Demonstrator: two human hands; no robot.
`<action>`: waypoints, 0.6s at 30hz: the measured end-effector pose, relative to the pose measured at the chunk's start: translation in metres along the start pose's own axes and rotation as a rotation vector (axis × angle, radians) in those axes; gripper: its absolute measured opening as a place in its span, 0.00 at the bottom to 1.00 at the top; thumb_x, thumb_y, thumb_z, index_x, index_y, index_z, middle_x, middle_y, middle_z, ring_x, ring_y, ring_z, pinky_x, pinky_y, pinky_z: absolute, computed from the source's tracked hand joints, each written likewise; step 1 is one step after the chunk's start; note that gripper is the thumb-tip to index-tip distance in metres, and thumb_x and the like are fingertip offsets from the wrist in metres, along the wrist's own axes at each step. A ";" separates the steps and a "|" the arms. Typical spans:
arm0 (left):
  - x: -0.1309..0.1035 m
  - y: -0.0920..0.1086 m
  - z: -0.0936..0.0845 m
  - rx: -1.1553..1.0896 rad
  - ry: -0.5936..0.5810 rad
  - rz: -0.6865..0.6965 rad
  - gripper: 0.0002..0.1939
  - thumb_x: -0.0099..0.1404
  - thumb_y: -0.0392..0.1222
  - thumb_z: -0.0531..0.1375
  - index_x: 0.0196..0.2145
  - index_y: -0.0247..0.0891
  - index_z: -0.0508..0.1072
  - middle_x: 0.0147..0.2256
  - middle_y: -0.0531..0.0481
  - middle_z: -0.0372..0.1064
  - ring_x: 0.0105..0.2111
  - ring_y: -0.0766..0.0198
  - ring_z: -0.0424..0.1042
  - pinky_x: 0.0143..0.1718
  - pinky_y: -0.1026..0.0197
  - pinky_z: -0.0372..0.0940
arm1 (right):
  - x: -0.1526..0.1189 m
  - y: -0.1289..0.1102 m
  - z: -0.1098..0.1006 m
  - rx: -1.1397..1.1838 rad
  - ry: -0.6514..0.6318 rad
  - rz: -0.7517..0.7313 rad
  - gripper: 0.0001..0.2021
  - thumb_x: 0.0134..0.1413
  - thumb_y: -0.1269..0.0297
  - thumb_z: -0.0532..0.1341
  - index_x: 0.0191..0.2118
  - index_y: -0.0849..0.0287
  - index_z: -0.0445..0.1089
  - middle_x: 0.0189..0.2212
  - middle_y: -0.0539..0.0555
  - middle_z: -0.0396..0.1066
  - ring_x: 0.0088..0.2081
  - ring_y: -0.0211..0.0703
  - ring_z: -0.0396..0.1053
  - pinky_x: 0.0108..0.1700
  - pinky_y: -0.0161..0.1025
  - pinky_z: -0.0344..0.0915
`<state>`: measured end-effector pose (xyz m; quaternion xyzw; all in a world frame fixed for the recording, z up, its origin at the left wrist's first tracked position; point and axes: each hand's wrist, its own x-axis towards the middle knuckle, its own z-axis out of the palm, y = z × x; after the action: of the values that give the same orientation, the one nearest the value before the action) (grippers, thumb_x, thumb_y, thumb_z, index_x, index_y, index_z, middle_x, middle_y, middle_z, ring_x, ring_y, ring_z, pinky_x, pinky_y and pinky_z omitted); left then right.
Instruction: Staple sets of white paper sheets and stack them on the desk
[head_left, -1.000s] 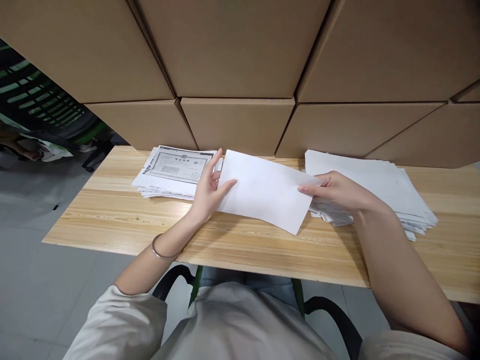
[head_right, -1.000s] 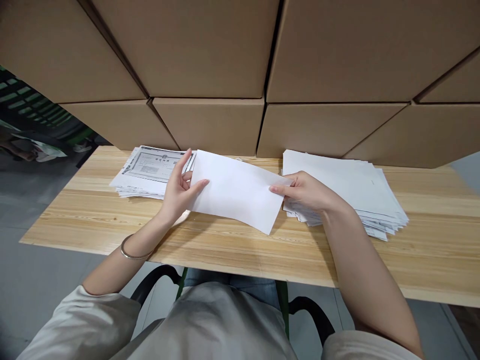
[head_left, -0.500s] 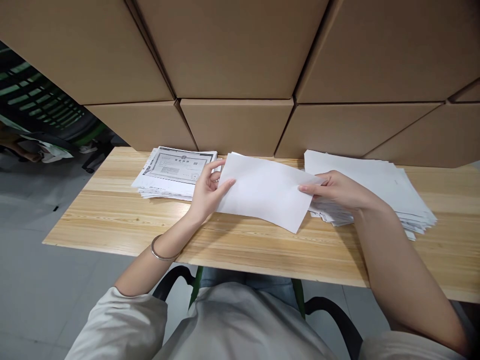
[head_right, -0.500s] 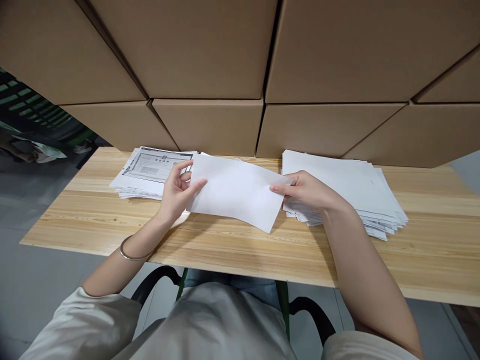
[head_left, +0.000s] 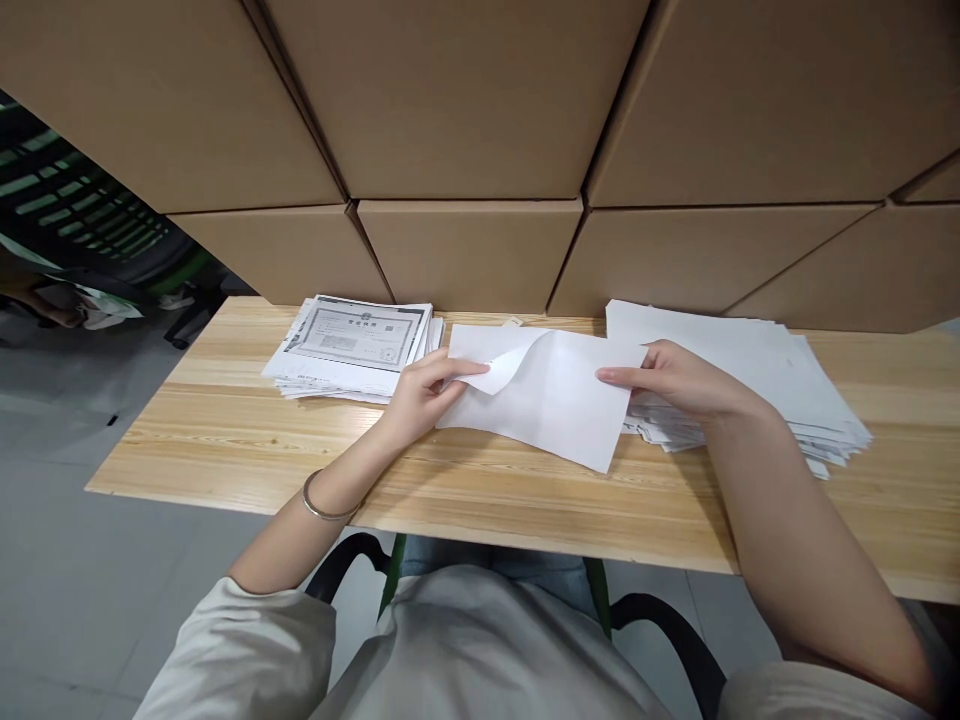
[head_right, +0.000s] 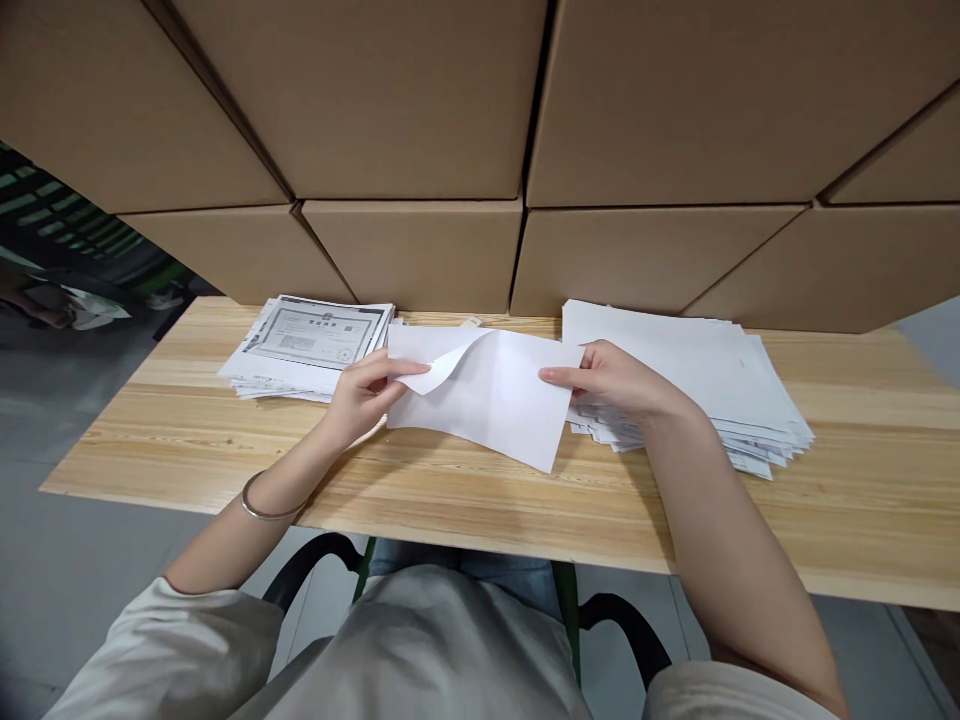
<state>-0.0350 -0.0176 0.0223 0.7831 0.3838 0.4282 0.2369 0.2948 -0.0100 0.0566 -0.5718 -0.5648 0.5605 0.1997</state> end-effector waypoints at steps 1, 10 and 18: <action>0.000 0.001 0.000 -0.044 0.007 -0.041 0.13 0.64 0.31 0.58 0.40 0.42 0.80 0.30 0.52 0.70 0.28 0.69 0.65 0.29 0.66 0.58 | 0.000 0.000 0.000 -0.005 0.008 0.007 0.16 0.40 0.47 0.72 0.19 0.53 0.73 0.22 0.55 0.75 0.27 0.50 0.72 0.25 0.43 0.67; 0.000 0.006 0.010 -0.474 0.172 -0.406 0.15 0.64 0.53 0.62 0.39 0.39 0.68 0.37 0.49 0.72 0.37 0.64 0.71 0.37 0.63 0.65 | 0.003 0.002 0.012 0.217 0.044 -0.037 0.15 0.45 0.47 0.70 0.29 0.54 0.79 0.33 0.55 0.79 0.35 0.49 0.77 0.35 0.42 0.73; 0.002 0.009 0.016 -0.646 0.215 -0.474 0.26 0.65 0.53 0.62 0.57 0.48 0.60 0.38 0.49 0.74 0.34 0.61 0.75 0.34 0.60 0.68 | -0.002 -0.007 0.021 0.235 0.114 -0.048 0.16 0.43 0.46 0.71 0.31 0.55 0.80 0.31 0.55 0.79 0.35 0.52 0.77 0.38 0.46 0.74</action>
<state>-0.0168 -0.0216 0.0211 0.5092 0.4221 0.5394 0.5212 0.2741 -0.0184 0.0577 -0.5617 -0.4964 0.5844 0.3108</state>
